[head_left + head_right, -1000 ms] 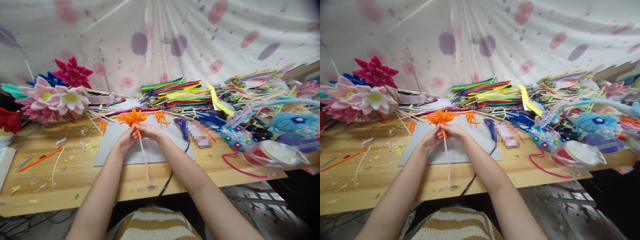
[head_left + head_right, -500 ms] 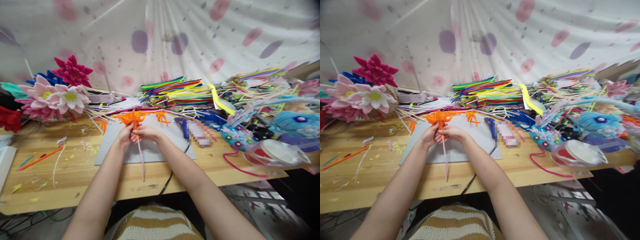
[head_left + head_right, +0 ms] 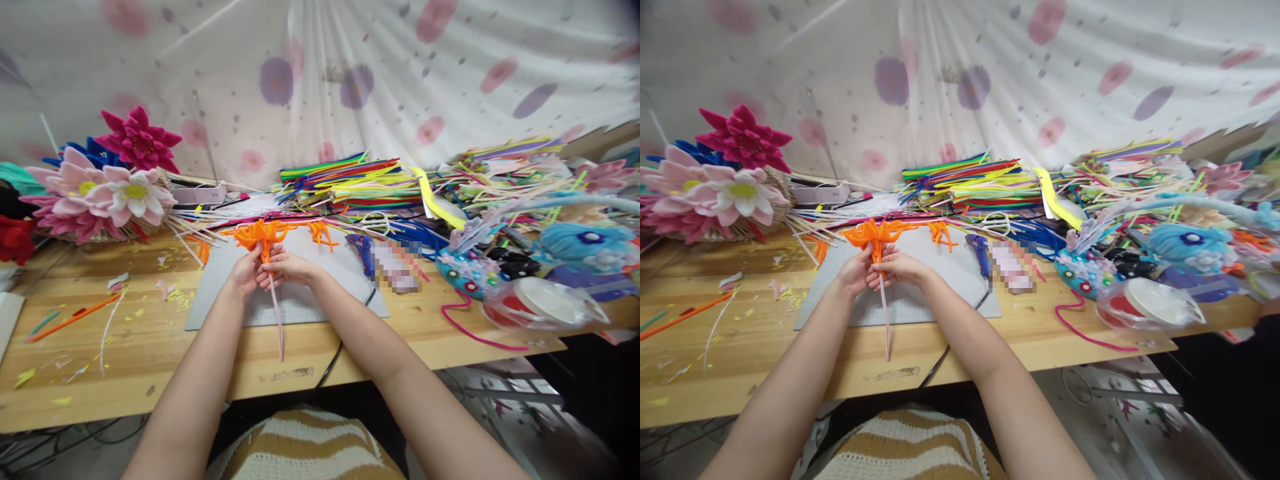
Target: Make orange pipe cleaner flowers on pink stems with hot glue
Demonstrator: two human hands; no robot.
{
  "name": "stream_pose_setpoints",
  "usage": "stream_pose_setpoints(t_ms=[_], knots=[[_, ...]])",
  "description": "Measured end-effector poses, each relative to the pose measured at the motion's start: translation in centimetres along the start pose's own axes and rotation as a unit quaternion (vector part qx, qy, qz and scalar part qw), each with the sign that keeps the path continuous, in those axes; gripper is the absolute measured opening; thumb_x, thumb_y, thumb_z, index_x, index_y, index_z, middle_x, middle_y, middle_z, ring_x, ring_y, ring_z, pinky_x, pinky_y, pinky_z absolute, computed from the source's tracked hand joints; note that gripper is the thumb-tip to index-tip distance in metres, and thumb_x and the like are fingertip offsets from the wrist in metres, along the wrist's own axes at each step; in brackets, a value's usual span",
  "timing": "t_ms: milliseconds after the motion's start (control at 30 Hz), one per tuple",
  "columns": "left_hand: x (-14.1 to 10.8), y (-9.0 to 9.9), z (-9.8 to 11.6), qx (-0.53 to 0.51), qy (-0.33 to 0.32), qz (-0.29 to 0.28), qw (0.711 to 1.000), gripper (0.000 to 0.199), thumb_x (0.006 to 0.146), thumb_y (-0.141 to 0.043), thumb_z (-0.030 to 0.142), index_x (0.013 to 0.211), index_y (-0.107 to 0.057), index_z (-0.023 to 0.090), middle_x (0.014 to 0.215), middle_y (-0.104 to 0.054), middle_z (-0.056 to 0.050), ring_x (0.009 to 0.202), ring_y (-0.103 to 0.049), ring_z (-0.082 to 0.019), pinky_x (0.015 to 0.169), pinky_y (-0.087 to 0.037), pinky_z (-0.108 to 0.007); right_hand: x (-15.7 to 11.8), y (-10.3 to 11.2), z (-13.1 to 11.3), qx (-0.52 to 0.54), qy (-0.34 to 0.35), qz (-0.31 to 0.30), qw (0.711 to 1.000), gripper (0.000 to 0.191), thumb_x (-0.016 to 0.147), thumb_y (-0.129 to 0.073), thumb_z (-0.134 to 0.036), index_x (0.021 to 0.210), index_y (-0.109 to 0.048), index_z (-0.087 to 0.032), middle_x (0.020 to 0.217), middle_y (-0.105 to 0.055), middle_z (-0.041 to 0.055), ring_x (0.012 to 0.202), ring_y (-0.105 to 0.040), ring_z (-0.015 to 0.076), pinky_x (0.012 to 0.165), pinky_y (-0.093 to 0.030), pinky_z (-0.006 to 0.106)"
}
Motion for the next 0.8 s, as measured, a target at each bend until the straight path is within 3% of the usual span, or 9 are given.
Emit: stream_pose_setpoints(t_ms=[100, 300, 433, 567, 700, 800], knots=[[-0.3, 0.4, 0.8, 0.005, -0.011, 0.014, 1.0, 0.035, 0.089, -0.034, 0.032, 0.091, -0.062, 0.011, 0.088, -0.067, -0.011, 0.073, -0.065, -0.016, 0.063, -0.053, -0.029, -0.4, 0.5, -0.4, -0.012, 0.013, 0.003, 1.0, 0.006, 0.083, -0.051, -0.013, 0.082, -0.056, -0.01, 0.066, -0.068, 0.006, 0.059, -0.065, 0.0125, 0.064, -0.055, 0.027], [-0.5, 0.6, 1.0, 0.022, -0.024, 0.023, 0.999, 0.036, 0.09, -0.033, 0.031, 0.094, -0.061, 0.009, 0.093, -0.067, -0.013, 0.075, -0.064, -0.015, 0.065, -0.052, -0.026, -0.8, 0.3, -0.8, -0.054, 0.022, 0.008, 0.998, 0.014, 0.087, -0.042, -0.013, 0.08, -0.054, -0.012, 0.064, -0.067, 0.0039, 0.053, -0.063, 0.0103, 0.058, -0.054, 0.024], [-0.2, 0.7, 0.1, 0.016, -0.002, 0.028, 0.999, 0.041, 0.09, -0.032, 0.035, 0.098, -0.061, 0.007, 0.086, -0.067, -0.014, 0.064, -0.063, -0.015, 0.054, -0.05, -0.025, -0.7, 0.5, -0.7, -0.091, 0.023, 0.062, 0.994, 0.015, 0.085, -0.047, -0.012, 0.071, -0.052, -0.012, 0.059, -0.065, 0.0017, 0.049, -0.062, 0.0089, 0.053, -0.052, 0.02], [-0.1, 1.6, -0.4, 0.027, 0.0, 0.088, 0.996, 0.038, 0.089, -0.035, 0.033, 0.098, -0.061, 0.006, 0.077, -0.068, -0.012, 0.052, -0.06, -0.013, 0.046, -0.047, -0.023, -0.2, 1.0, -0.2, -0.12, 0.012, 0.11, 0.987, 0.016, 0.082, -0.051, -0.008, 0.066, -0.05, -0.013, 0.05, -0.061, -0.0019, 0.045, -0.06, 0.0081, 0.049, -0.05, 0.018], [0.0, 1.7, -0.1, 0.039, -0.042, 0.111, 0.992, 0.035, 0.087, -0.043, 0.032, 0.095, -0.063, 0.005, 0.072, -0.068, -0.012, 0.056, -0.062, -0.015, 0.051, -0.049, -0.024, 0.0, 0.7, 0.0, -0.156, 0.015, 0.089, 0.984, 0.019, 0.083, -0.054, -0.019, 0.065, -0.048, -0.015, 0.046, -0.059, -0.0033, 0.039, -0.054, 0.007, 0.044, -0.047, 0.017], [0.3, 1.7, 0.0, 0.03, -0.055, 0.096, 0.993, 0.034, 0.085, -0.046, 0.034, 0.095, -0.064, 0.006, 0.074, -0.068, -0.012, 0.06, -0.063, -0.016, 0.054, -0.05, -0.026, -0.2, 0.6, -0.4, -0.181, 0.04, 0.077, 0.98, 0.025, 0.084, -0.053, -0.031, 0.065, -0.047, -0.016, 0.045, -0.057, -0.0038, 0.037, -0.053, 0.0069, 0.042, -0.045, 0.016]])
Point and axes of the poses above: each hand's wrist, its own x-axis towards the middle knuckle, its own y-axis out of the back of the hand, z = x × y, the point moved 9 cm from there along x, towards the middle knuckle
